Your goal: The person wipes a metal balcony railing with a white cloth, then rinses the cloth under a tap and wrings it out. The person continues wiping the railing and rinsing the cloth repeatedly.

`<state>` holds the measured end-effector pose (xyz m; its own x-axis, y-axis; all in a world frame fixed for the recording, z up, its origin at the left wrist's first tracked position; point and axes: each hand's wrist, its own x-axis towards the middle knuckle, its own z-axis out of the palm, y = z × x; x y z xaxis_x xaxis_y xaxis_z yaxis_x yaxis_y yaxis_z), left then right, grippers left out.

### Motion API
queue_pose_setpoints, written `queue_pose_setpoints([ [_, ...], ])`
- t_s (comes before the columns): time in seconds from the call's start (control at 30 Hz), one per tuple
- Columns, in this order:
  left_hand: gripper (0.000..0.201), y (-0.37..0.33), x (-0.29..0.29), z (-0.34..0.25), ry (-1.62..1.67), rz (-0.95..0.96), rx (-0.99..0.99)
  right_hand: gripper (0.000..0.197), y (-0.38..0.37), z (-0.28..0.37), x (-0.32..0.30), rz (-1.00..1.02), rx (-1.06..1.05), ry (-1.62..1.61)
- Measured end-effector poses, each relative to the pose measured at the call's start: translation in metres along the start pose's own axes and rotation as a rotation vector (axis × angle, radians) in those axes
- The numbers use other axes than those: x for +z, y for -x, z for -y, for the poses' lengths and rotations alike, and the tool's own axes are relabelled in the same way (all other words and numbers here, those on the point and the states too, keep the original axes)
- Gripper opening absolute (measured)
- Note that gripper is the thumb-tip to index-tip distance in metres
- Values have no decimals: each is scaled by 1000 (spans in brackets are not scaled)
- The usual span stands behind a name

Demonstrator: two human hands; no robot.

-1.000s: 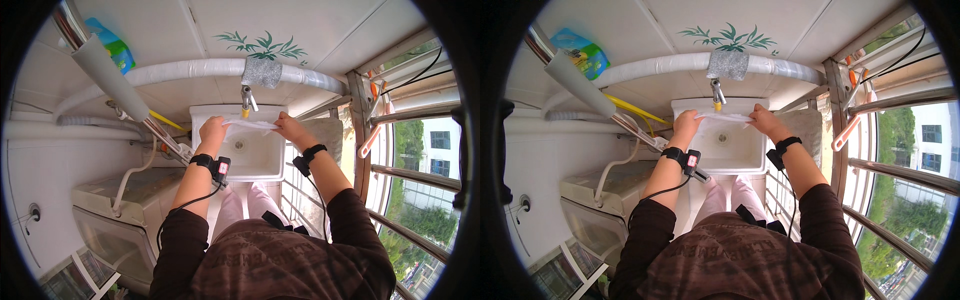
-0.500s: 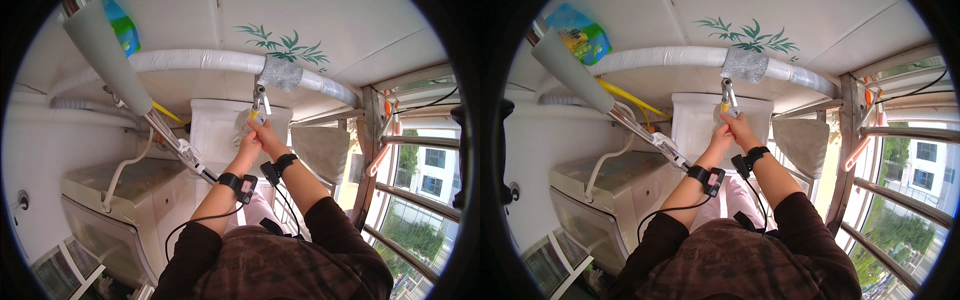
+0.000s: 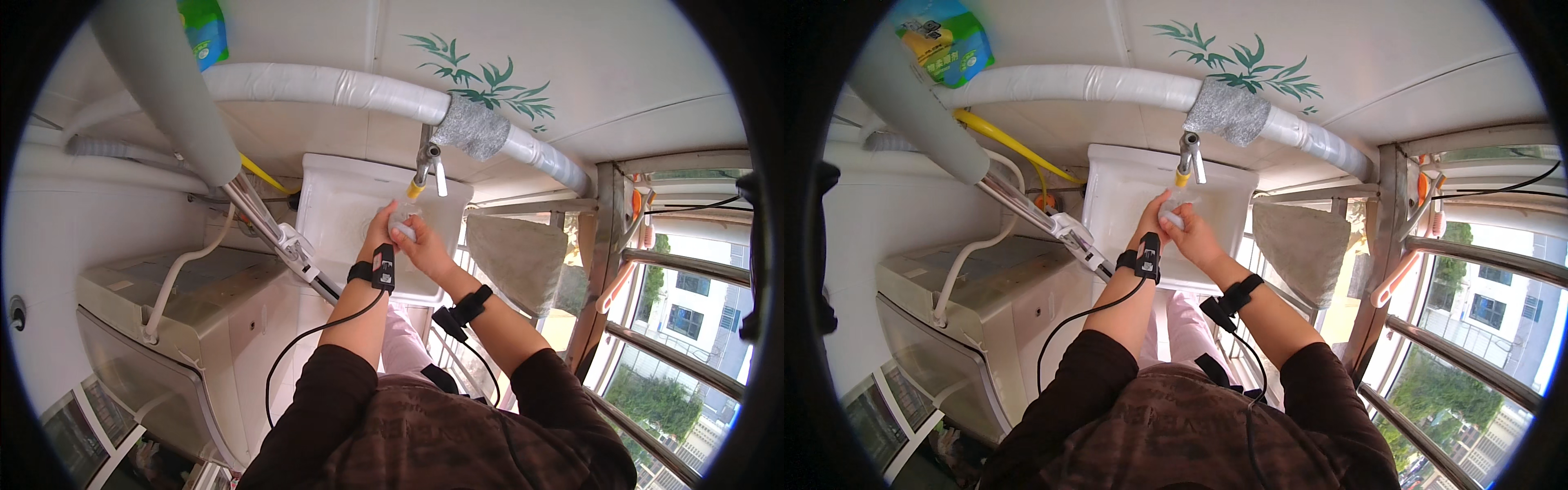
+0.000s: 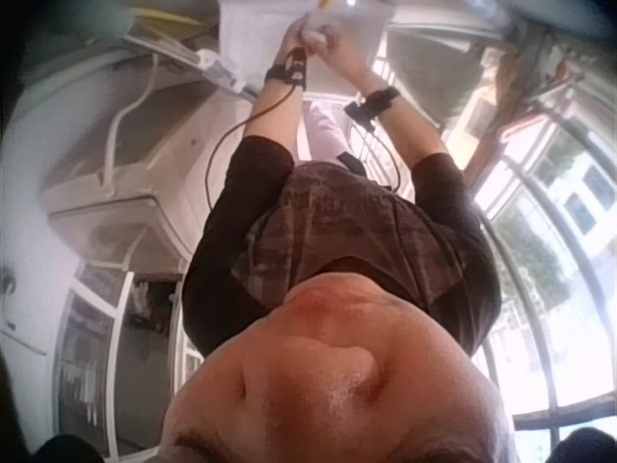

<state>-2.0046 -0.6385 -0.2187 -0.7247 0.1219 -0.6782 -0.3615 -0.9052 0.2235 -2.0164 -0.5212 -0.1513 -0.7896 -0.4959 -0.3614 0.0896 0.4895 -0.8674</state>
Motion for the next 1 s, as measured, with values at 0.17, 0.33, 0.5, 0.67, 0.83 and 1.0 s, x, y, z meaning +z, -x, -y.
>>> queue_pose_setpoints([
  [0.17, 30, 7, 11, 13, -34, -200, 145, 39, -11, -7, 7, -133, 38, -44],
  [0.33, 26, 9, 34, 11, -5, -168, 163, 36, -54, -41, -3, -317, -16, 108],
  [0.5, 31, 14, 39, 24, 32, -137, 352, 40, -59, -59, -27, -293, 300, -404],
  [0.67, 37, 15, 30, 19, 37, -133, 329, 39, -35, -31, -18, -143, 448, -1013],
  [0.83, 28, 9, 25, 14, 77, -243, 295, 32, -38, -4, -7, -101, 87, -563],
  [1.0, 45, 0, 3, 2, 175, 0, 30, 21, -6, 9, -9, -182, -286, 93],
])
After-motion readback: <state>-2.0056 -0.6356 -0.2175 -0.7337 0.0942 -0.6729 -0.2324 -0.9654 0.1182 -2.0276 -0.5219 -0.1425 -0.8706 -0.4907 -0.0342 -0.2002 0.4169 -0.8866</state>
